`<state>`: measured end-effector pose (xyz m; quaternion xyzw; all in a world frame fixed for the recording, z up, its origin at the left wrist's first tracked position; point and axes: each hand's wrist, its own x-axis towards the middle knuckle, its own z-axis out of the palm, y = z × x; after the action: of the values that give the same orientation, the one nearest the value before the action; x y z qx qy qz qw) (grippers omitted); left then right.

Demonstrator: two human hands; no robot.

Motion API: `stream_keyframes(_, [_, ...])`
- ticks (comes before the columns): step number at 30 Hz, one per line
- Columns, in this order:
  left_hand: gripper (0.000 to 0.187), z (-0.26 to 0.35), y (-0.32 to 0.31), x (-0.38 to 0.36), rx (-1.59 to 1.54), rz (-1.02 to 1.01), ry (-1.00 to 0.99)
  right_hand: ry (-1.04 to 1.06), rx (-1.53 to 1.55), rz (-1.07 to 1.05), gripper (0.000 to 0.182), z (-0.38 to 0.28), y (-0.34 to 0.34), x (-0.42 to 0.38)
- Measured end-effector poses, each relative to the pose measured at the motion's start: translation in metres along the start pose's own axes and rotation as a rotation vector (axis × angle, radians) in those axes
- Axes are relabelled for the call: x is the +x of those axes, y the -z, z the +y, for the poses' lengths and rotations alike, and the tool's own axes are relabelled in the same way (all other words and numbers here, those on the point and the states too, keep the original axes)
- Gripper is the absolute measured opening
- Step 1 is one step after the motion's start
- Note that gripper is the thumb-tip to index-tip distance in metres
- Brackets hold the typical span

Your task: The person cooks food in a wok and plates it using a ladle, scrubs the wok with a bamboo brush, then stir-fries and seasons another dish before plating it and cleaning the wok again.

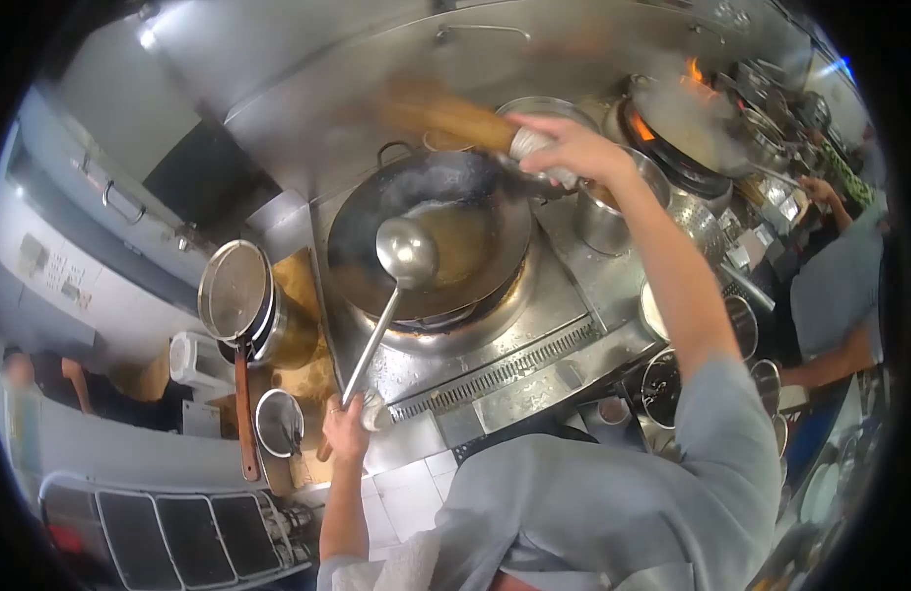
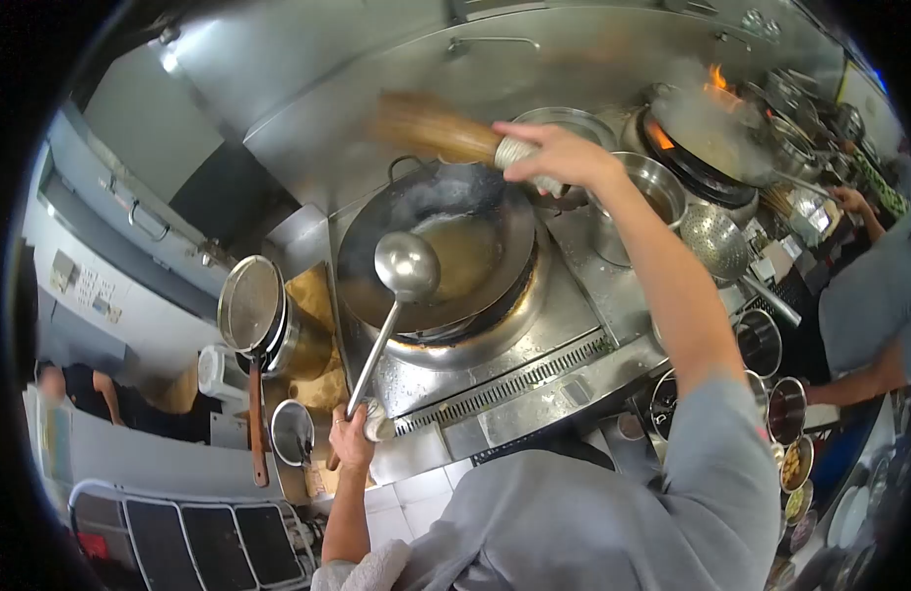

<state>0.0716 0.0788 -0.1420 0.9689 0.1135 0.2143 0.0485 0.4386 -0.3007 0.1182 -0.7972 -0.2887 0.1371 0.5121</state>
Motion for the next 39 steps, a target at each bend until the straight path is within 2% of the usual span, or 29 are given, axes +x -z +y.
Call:
stream_keyframes(1, [0.046, 0.012, 0.003, 0.002, -0.029, -0.085, 0.059, 0.043, 0.195, 0.07, 0.081, -0.003, -0.008, -0.006])
stream_keyframes(3, [0.049, 0.044, 0.009, 0.009, -0.152, -0.102, 0.144, -0.026, 0.189, -0.078, 0.08, 0.012, -0.035, -0.008])
stream_keyframes(5, [0.057, 0.046, -0.002, 0.009, -0.441, -0.093, 0.092, -0.195, -0.319, -0.231, 0.075, 0.028, -0.054, -0.002])
stream_keyframes(6, [0.053, 0.049, -0.002, 0.01, -0.668, -0.132, 0.08, -0.108, -0.406, -0.145, 0.076, 0.04, -0.05, 0.0])
stream_keyframes(7, [0.048, 0.064, 0.015, 0.021, -0.923, -0.244, 0.207, -0.004, -0.51, -0.067, 0.077, 0.055, -0.034, 0.007])
stream_keyframes(9, [0.039, 0.099, 0.075, 0.048, -1.464, -0.4, 0.48, 0.174, -0.434, 0.131, 0.075, 0.068, -0.023, 0.016])
stream_keyframes(11, [0.029, 0.11, 0.09, 0.071, -1.634, -0.522, 0.764, 0.067, -0.207, 0.062, 0.076, 0.03, -0.034, 0.022])
stream_keyframes(12, [0.028, 0.118, 0.093, 0.081, -1.743, -0.493, 0.714, -0.004, -0.095, 0.032, 0.076, 0.016, -0.043, 0.022])
stream_keyframes(13, [0.026, 0.125, 0.091, 0.087, -1.833, -0.44, 0.711, 0.134, -0.197, -0.014, 0.075, 0.012, -0.056, 0.026])
stream_keyframes(15, [0.022, 0.138, 0.079, 0.094, -1.936, -0.468, 0.898, 0.406, -0.375, -0.077, 0.074, 0.018, -0.086, 0.03])
stream_keyframes(17, [0.02, 0.15, 0.067, 0.094, -2.305, -0.351, 0.907, 0.282, -0.507, -0.228, 0.075, 0.027, -0.125, 0.032])
stream_keyframes(18, [0.017, 0.16, 0.075, 0.099, -2.45, -0.239, 1.012, 0.124, -0.668, -0.296, 0.072, 0.052, -0.146, 0.045])
stream_keyframes(19, [0.017, 0.161, 0.062, 0.095, -2.621, -0.173, 0.971, 0.013, -0.919, -0.354, 0.069, 0.067, -0.168, 0.054])
stream_keyframes(22, [0.018, 0.159, 0.058, 0.101, -2.733, -0.128, 0.97, -0.063, -0.923, -0.245, 0.066, 0.05, -0.163, 0.074])
stream_keyframes(23, [0.018, 0.157, 0.057, 0.102, -2.741, -0.131, 0.973, -0.005, -0.931, -0.236, 0.065, 0.046, -0.167, 0.07])
stream_keyframes(24, [0.018, 0.157, 0.058, 0.1, -2.746, -0.152, 0.99, 0.037, -0.935, -0.228, 0.065, 0.045, -0.172, 0.059])
stream_keyframes(25, [0.018, 0.154, 0.06, 0.101, -2.616, -0.163, 0.968, 0.08, -0.934, -0.207, 0.064, 0.046, -0.174, 0.052])
stream_keyframes(26, [0.018, 0.153, 0.063, 0.101, -2.486, -0.179, 0.947, 0.065, -1.029, -0.338, 0.063, 0.066, -0.173, 0.054])
stream_keyframes(27, [0.018, 0.153, 0.065, 0.099, -2.355, -0.202, 0.933, 0.069, -1.008, -0.335, 0.063, 0.076, -0.151, 0.056])
stream_keyframes(28, [0.02, 0.143, 0.061, 0.094, -2.36, -0.331, 0.803, 0.085, -0.989, -0.327, 0.064, 0.084, -0.12, 0.068])
stream_keyframes(29, [0.021, 0.137, 0.055, 0.089, -2.143, -0.272, 0.661, 0.109, -0.975, -0.324, 0.065, 0.086, -0.1, 0.08])
stream_keyframes(31, [0.025, 0.124, 0.039, 0.07, -1.689, -0.171, 0.416, 0.105, -0.949, -0.163, 0.066, 0.025, -0.064, 0.054])
stream_keyframes(33, [0.027, 0.082, 0.038, 0.055, -0.839, -0.239, -0.001, 0.156, -0.497, -0.036, 0.064, 0.027, -0.03, 0.055])
stream_keyframes(35, [0.029, 0.061, 0.042, 0.044, -0.305, -0.433, -0.013, -0.101, -0.339, -0.127, 0.061, 0.013, -0.05, 0.053])
stream_keyframes(36, [0.03, 0.058, 0.042, 0.031, -0.283, -0.371, 0.002, -0.237, -0.252, -0.169, 0.059, 0.012, -0.059, 0.049])
stream_keyframes(39, [0.033, 0.045, 0.048, -0.004, -0.212, -0.223, 0.073, -0.247, -0.54, -0.338, 0.058, 0.041, -0.028, 0.072])
